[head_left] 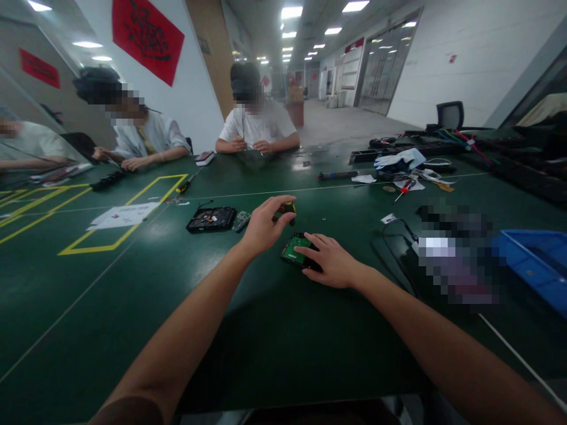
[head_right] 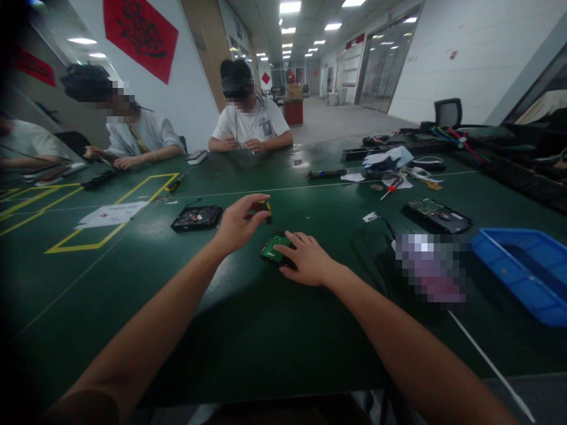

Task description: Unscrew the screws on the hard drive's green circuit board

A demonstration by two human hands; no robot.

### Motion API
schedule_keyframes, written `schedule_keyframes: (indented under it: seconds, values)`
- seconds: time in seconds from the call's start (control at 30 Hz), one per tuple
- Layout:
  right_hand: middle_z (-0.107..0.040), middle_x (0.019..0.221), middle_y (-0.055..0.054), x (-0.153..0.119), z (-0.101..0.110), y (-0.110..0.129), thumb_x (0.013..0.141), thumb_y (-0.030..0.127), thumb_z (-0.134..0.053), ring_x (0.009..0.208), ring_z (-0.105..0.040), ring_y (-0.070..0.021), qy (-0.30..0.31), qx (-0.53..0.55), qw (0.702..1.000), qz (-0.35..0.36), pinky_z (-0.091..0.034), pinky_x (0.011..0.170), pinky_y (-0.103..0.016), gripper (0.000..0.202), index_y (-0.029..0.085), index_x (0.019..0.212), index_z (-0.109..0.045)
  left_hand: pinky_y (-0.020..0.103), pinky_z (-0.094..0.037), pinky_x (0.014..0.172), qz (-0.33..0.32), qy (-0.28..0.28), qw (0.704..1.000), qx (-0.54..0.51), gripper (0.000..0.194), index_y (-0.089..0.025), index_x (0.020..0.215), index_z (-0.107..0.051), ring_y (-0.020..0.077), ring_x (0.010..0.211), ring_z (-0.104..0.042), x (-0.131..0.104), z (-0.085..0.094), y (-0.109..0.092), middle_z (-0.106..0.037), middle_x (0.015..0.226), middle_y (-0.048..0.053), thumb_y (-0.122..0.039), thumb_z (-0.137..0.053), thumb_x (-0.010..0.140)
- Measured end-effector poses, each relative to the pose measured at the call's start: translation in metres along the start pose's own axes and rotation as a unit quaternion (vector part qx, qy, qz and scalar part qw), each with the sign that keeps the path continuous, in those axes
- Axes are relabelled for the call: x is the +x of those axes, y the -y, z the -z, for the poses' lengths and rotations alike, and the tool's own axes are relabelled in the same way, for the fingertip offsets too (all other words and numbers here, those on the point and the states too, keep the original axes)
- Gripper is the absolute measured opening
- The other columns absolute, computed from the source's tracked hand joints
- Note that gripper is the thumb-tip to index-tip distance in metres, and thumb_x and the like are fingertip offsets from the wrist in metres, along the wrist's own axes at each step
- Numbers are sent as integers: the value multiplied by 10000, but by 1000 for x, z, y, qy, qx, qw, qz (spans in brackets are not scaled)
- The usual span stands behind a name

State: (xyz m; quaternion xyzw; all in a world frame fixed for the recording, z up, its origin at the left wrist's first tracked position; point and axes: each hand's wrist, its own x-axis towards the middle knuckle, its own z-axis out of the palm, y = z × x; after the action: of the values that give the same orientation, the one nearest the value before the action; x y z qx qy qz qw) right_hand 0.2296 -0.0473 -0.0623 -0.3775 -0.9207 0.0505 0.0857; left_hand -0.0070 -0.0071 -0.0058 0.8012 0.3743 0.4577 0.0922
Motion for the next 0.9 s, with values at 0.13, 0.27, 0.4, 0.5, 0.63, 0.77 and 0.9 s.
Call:
schedule_keyframes:
  seconds: [0.13, 0.27, 0.4, 0.5, 0.63, 0.77, 0.9]
  values:
    - [-285, 1679, -144, 0, 1, 0, 977, 588, -565, 1493, -301, -416, 4, 3, 1000, -4, -241, 1179, -616, 677, 307, 1578, -432, 247, -590, 699, 3, -9, 1000, 0, 309, -210, 1223, -653, 168, 949, -670, 0, -1, -3, -678, 1153, 74, -267, -721, 927]
    - [-288, 1676, -154, 0, 1, -1, 983, 585, -551, 1489, -307, -415, 5, 4, 1000, -1, -247, 1177, -607, 671, 294, 1576, -438, 253, -596, 740, 1, -6, 1000, -12, 290, -213, 1215, -651, 162, 967, -670, 0, -3, -3, -681, 1162, 69, -251, -706, 932]
    - [-276, 1682, -149, 0, 1, -1, 982, 589, -547, 1489, -301, -421, 6, 5, 1000, -4, -247, 1176, -607, 668, 297, 1573, -444, 263, -608, 731, 27, -1, 999, -32, 319, -224, 1266, -637, 184, 992, -681, 0, -5, 1, -693, 1168, 73, -264, -669, 951]
    - [-284, 1677, -152, 0, 0, -1, 979, 595, -552, 1487, -311, -415, 5, 2, 1000, -3, -253, 1178, -597, 675, 296, 1574, -443, 249, -612, 666, 46, 23, 996, -72, 366, -240, 1356, -599, 179, 935, -697, -1, -5, 3, -695, 1181, 76, -293, -599, 994]
    - [-295, 1671, -154, 1, 1, -1, 975, 599, -557, 1486, -314, -411, 5, 1, 1000, -4, -245, 1182, -600, 681, 296, 1574, -442, 242, -614, 622, 53, 49, 992, -102, 384, -252, 1413, -566, 149, 836, -686, -2, -5, 3, -685, 1202, 77, -305, -520, 1035]
    - [-288, 1676, -147, 1, 1, -1, 978, 598, -554, 1488, -313, -410, 5, 3, 1000, -2, -253, 1178, -602, 676, 300, 1574, -442, 224, -589, 628, 31, 12, 999, -40, 392, -252, 1400, -583, 150, 864, -662, -2, -5, 1, -675, 1159, 74, -293, -585, 1010]
    - [-283, 1682, -137, 1, 0, 0, 980, 594, -552, 1488, -309, -414, 4, 3, 1000, -4, -249, 1179, -608, 672, 308, 1577, -436, 233, -588, 669, 10, 13, 1000, -17, 381, -257, 1386, -601, 163, 921, -650, -1, -4, -1, -659, 1175, 82, -300, -599, 1008]
